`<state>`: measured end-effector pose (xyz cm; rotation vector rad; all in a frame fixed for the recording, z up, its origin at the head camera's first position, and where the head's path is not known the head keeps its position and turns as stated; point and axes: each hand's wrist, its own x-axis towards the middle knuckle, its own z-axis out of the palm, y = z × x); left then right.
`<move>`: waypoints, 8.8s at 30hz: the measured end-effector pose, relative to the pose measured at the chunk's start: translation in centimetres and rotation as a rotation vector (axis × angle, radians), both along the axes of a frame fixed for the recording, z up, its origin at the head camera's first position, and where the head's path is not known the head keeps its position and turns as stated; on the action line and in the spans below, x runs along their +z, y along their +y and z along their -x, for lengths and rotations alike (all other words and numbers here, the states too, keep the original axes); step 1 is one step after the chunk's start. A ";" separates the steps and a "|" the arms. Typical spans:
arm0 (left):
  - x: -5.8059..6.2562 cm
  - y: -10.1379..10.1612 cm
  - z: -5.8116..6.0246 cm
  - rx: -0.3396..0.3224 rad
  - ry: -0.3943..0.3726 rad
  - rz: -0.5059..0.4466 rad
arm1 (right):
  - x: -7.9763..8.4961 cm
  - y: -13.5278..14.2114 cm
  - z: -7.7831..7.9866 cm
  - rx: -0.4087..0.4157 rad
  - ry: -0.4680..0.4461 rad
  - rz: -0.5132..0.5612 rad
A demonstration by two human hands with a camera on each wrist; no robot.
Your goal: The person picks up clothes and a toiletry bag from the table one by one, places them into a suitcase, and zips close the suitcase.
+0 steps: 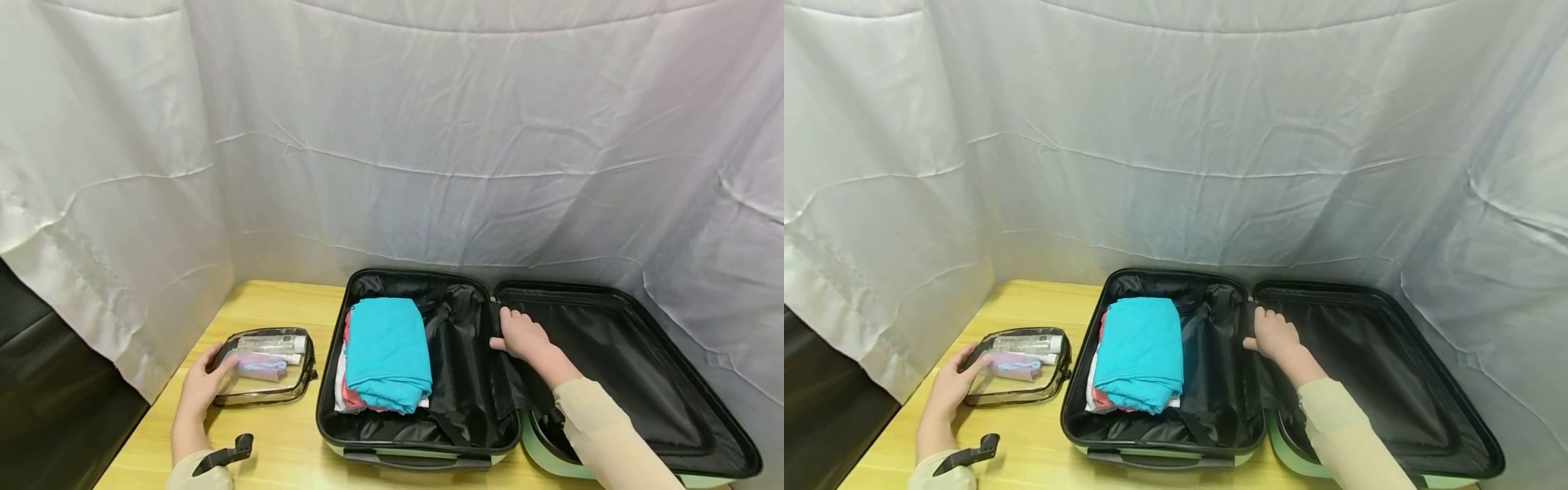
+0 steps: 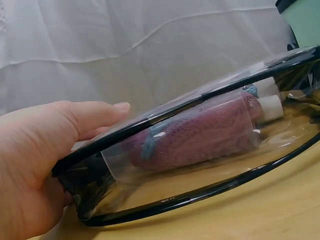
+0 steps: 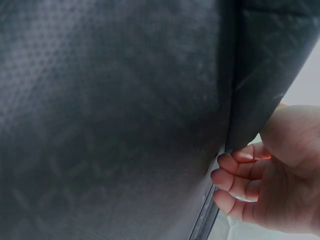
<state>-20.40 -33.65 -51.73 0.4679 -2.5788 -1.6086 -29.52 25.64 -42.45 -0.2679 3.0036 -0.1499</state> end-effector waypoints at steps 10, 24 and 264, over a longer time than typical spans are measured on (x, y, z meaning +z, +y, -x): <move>0.1 -0.2 0.3 -0.033 -0.102 0.081 | 0.1 0.0 0.3 -0.003 -0.008 0.000; 0.5 1.1 0.8 0.215 0.032 0.024 | -0.1 0.3 0.2 -0.013 -0.021 0.005; 12.0 33.8 12.2 -1.090 0.095 0.497 | 0.1 -0.2 -0.5 -0.008 -0.004 -0.105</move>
